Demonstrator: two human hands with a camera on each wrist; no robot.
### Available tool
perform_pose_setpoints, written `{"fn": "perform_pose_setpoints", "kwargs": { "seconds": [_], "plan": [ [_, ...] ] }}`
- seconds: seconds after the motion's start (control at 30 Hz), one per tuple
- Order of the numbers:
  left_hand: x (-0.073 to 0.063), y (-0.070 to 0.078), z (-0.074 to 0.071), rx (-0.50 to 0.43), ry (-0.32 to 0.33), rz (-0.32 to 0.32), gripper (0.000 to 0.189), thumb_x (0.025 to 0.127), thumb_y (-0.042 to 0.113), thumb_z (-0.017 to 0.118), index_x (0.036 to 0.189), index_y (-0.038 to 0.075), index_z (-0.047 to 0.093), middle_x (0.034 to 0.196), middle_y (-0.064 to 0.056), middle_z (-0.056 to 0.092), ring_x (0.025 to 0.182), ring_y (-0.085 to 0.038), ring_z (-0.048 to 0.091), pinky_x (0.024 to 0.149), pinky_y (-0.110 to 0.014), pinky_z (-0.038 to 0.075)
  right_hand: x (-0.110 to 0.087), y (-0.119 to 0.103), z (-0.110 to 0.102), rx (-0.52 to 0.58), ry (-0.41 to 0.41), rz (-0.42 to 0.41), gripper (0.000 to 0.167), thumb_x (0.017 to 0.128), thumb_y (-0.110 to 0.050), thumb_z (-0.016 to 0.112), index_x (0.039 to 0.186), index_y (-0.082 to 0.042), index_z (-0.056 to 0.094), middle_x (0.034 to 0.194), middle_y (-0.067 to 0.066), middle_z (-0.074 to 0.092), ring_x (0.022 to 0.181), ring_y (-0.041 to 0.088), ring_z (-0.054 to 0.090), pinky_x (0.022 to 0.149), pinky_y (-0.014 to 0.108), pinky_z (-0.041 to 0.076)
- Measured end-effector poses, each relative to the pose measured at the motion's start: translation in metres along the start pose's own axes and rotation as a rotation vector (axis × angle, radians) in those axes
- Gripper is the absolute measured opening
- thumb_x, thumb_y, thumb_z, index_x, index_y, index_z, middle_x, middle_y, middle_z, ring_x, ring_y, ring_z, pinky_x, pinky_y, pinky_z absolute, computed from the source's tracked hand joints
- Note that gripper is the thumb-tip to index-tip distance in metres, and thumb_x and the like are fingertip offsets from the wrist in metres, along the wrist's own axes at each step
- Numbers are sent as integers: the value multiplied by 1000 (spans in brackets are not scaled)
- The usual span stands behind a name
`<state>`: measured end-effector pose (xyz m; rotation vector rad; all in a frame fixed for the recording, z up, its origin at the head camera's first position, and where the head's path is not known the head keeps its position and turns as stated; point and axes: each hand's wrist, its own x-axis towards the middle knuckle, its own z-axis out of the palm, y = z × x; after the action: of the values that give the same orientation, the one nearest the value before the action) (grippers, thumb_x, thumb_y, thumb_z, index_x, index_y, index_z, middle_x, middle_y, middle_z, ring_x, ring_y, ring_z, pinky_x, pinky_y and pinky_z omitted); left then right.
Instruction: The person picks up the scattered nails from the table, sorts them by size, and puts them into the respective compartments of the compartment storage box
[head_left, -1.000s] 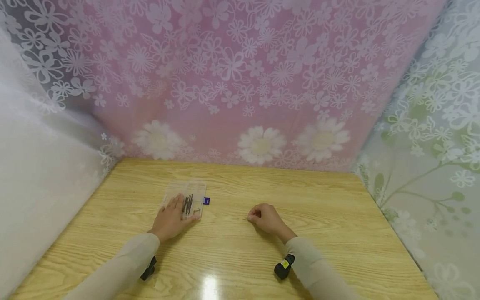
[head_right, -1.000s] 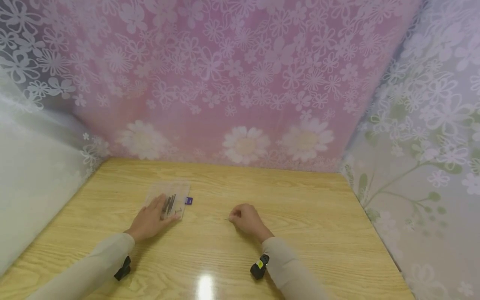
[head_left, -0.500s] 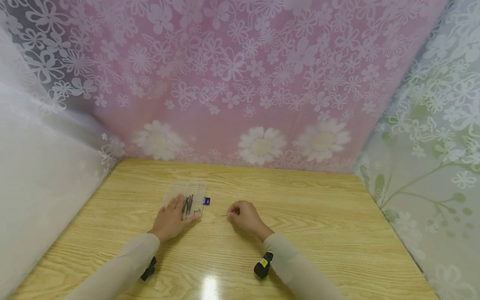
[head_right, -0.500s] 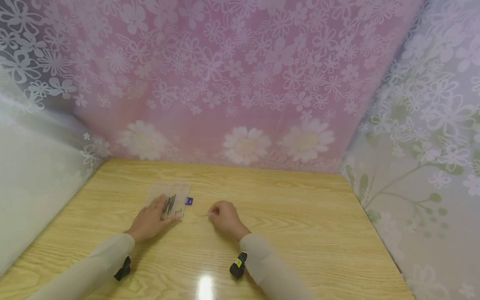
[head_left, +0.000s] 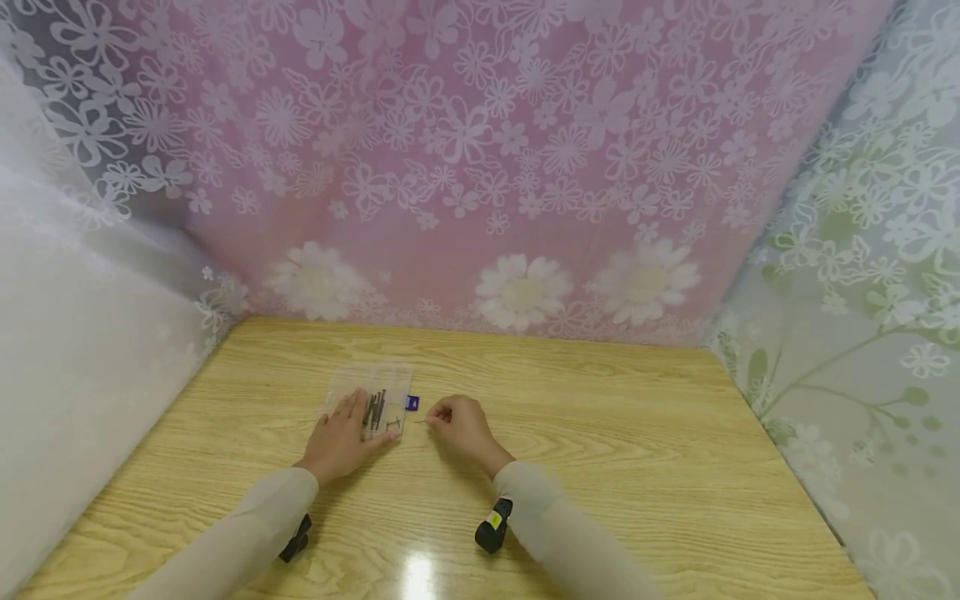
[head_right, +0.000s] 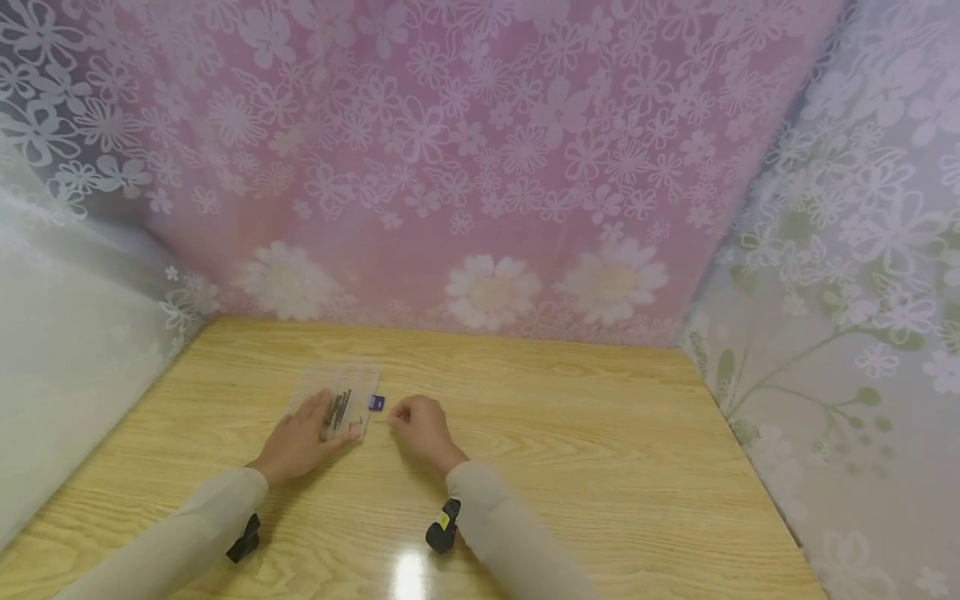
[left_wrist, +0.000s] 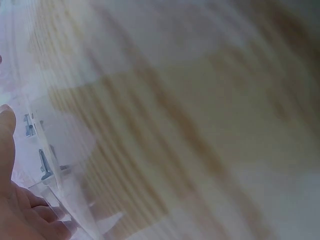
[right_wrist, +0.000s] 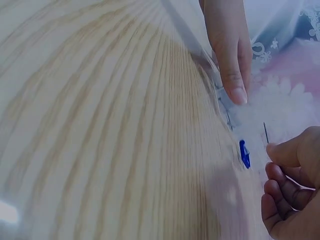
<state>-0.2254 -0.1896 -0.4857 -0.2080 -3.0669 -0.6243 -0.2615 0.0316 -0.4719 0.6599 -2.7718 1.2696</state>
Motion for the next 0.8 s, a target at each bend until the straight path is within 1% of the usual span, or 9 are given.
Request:
{"fn": "perform_pose_setpoints", "kwargs": {
  "seconds": [0.27,0.4,0.53,0.7,0.8],
  "plan": [
    [1,-2,2,4,2,1,100,89,65,50,150,-7,17,155,-25,20,142,-42,21,109,-67,17,10,-9,15,85,20,49,9,87,-9,70,81,-4,72,75,3,68,64,4,54,59,19,47],
    [1,-2,2,-3,1,0,100,89,65,50,150,-6,17,155,-24,21,142,-42,21,108,-67,17,15,-14,22,76,48,62,10,87,-9,70,78,-5,72,73,2,68,62,3,53,57,18,46],
    [1,-2,2,-6,-1,2,100,89,65,50,150,-6,17,155,-24,21,142,-42,21,108,-68,17,17,-18,28,67,74,56,10,86,-7,70,77,-4,72,70,2,67,60,3,53,55,18,45],
    [1,-2,1,2,5,2,100,89,65,51,150,-6,17,154,-25,21,142,-43,21,108,-68,18,19,-22,35,78,94,54,10,84,-5,69,75,-3,71,67,2,65,58,2,51,53,18,44],
    [1,-1,1,2,4,4,99,89,65,50,150,-7,18,154,-26,22,141,-44,21,107,-68,18,21,-22,38,78,99,68,10,84,-5,69,74,-4,71,65,0,64,56,2,49,52,17,42]
  ]
}}
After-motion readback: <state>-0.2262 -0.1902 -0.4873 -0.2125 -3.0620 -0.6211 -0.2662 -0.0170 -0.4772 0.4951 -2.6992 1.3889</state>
